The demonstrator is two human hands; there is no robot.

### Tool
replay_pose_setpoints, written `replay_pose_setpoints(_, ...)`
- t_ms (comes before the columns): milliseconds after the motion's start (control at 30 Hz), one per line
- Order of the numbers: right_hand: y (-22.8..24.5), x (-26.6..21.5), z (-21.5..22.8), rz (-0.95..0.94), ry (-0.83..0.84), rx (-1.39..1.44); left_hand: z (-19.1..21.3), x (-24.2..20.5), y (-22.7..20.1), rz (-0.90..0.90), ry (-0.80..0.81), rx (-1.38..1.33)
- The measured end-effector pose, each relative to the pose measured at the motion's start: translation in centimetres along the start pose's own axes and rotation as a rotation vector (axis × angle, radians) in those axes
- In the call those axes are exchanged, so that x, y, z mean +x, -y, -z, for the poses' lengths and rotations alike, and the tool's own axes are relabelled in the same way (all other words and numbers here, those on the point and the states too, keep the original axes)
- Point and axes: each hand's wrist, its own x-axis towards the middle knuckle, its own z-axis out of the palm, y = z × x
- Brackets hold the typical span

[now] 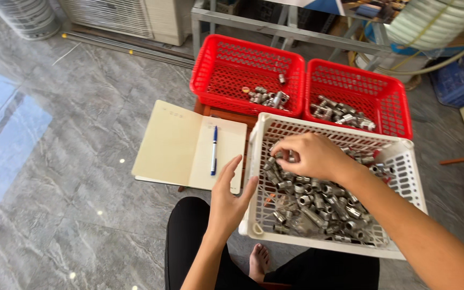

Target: The person sits on the floor and sorts small metal parts from a white basket into two red baskets. They pick up individual parts, briefly inspect them, and place them into one of the red baskets. The person also writes in a notebook with a pen, likely recording counts or notes about the parts.

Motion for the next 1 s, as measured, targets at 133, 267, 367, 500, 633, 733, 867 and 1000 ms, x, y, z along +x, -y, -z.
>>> replay_pose_setpoints(133,-2.4,-4.9,1.0,-0.165,0.256,-0.166,-1.4,-0.2,-1.2,0.070,0.167,0.015)
replay_pose_setpoints(267,-4.0,-8.1,2.1,-0.376,0.457,-0.303,-2.0,-0.3,-1.2,0.035,0.166,-0.002)
replay_pose_setpoints(367,-6.5,-9.9,0.5,-0.443,0.528,-0.351,-2.1,-0.3,-1.1,0.028,0.163,-0.014)
replay_pose_setpoints(500,-4.8,-10.3,0.1,-0.467,0.520,-0.378,-2.3,-0.4,-0.5,0.025,0.153,-0.027)
replay_pose_setpoints(633,-6.0,-10.7,-2.4,-0.424,0.465,-0.372,-2.2,-0.3,-0.8,0.036,0.167,-0.024)
replay_pose_setpoints(733,-7.4,-10.8,-3.1,-0.427,0.424,-0.325,-2.1,-0.4,-0.7,0.032,0.166,-0.010)
replay_pose_setpoints(867,-6.0,-11.0,0.0,-0.499,0.446,-0.158,-2.1,-0.2,-1.0,0.039,0.172,-0.016)
replay_pose_setpoints(1000,-3.4,-10.1,4.7,-0.656,0.515,0.011,-2.2,0.1,0.2,0.034,0.192,0.028)
